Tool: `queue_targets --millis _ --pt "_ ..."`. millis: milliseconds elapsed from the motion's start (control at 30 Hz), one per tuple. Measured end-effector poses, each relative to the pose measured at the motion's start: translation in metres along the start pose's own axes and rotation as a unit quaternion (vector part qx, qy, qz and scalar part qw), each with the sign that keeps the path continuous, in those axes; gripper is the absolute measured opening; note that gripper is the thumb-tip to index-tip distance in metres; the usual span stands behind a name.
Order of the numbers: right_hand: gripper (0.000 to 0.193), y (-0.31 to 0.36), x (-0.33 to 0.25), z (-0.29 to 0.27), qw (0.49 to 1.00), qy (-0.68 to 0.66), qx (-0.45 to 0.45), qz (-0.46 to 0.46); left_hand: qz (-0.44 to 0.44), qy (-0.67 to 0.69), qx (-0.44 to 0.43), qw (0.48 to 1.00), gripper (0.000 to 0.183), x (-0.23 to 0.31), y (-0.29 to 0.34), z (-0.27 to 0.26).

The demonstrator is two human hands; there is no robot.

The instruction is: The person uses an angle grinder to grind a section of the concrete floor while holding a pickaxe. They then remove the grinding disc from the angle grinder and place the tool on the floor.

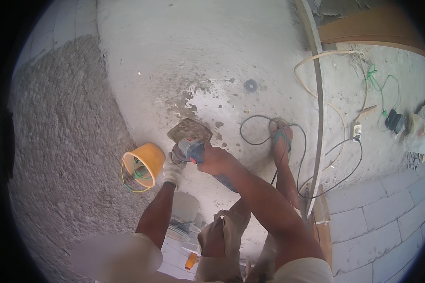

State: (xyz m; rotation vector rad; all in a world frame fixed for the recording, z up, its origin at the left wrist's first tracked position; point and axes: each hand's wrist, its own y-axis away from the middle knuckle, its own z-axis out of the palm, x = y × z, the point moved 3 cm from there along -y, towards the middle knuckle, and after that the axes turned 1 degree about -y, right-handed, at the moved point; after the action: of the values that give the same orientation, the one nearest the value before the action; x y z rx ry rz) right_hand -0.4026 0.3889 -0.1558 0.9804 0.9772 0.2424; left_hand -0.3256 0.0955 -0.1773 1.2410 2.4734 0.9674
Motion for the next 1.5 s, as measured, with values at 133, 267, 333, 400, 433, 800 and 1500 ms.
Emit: queue_targets --millis 133,267,333,400,433,800,1500 --pt "0.094 -0.022 0.022 -0.006 0.999 0.017 0.006 0.034 0.008 -0.032 0.006 0.999 0.053 0.001 0.005 -0.011" --pt "0.093 -0.051 0.037 -0.007 1.0 -0.006 0.01 -0.013 0.013 -0.013 -0.004 1.0 0.05 0.013 0.001 -0.011" --pt "0.093 -0.063 0.039 -0.004 1.0 -0.011 0.009 -0.026 0.003 -0.007 -0.014 1.0 0.048 0.012 0.006 -0.011" --pt "0.093 -0.069 0.019 -0.019 0.999 -0.003 -0.002 -0.035 0.001 0.016 -0.009 1.0 0.046 0.009 0.005 -0.014" --pt "0.094 -0.073 0.016 -0.023 1.0 0.004 -0.01 -0.023 0.004 0.01 -0.006 1.0 0.045 0.009 0.005 -0.013" --pt "0.099 -0.098 -0.002 -0.021 1.0 0.006 -0.026 -0.012 0.015 0.049 0.001 0.999 0.038 -0.01 -0.003 -0.001" --pt "0.085 -0.074 0.038 -0.018 1.0 0.025 -0.012 0.008 0.01 0.017 -0.011 1.0 0.04 0.004 -0.003 -0.008"
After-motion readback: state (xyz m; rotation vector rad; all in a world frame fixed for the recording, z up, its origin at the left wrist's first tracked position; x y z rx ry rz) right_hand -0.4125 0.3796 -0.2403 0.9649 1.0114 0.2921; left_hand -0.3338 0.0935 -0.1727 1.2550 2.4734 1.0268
